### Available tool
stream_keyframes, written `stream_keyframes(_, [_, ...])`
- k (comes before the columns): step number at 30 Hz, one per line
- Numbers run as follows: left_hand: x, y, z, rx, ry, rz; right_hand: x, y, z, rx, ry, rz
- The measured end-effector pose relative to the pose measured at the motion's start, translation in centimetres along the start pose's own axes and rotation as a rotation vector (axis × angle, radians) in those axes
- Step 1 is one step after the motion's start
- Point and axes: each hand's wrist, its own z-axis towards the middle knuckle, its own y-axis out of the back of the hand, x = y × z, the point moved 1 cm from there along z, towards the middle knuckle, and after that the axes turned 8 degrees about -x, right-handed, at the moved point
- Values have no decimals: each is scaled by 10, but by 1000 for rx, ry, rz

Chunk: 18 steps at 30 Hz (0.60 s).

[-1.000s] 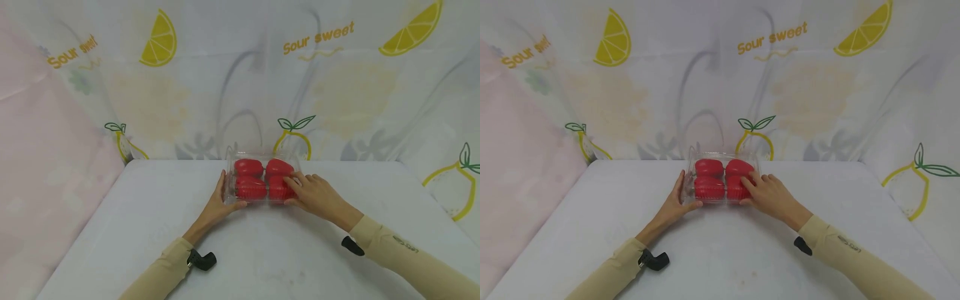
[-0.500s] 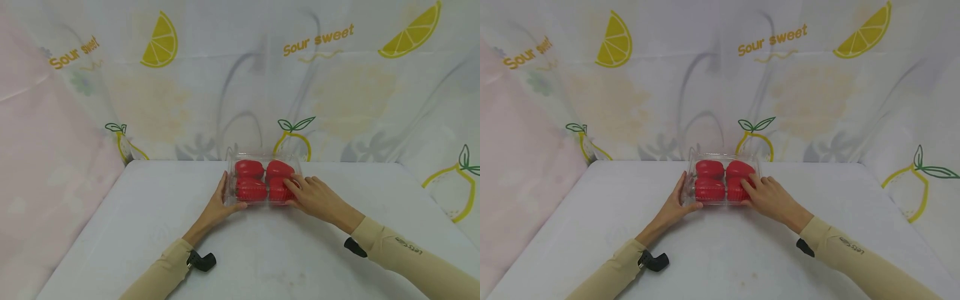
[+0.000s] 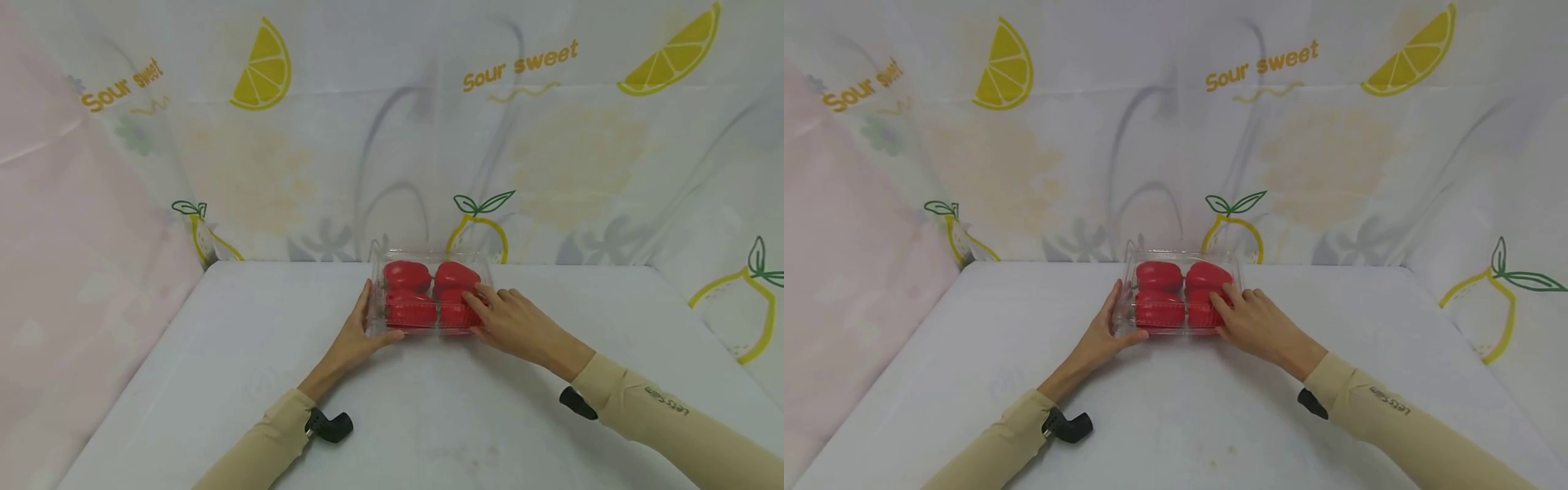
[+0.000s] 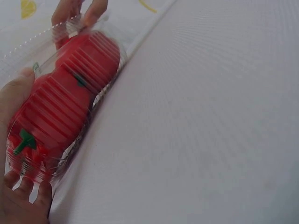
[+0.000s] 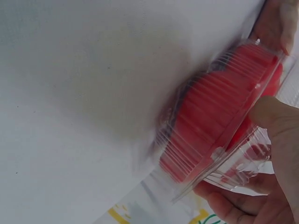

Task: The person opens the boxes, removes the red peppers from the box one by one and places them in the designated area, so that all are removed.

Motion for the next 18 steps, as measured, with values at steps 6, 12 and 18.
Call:
stream_keyframes(6, [0, 1, -1, 0, 7, -3, 1, 2, 1, 21, -14, 37])
stream_keyframes(12, [-1, 1, -1, -10, -7, 16, 2, 4, -1, 65, -39, 63])
stream_keyframes(18, [-2, 1, -1, -10, -16, 36, 2, 6, -2, 79, -47, 68])
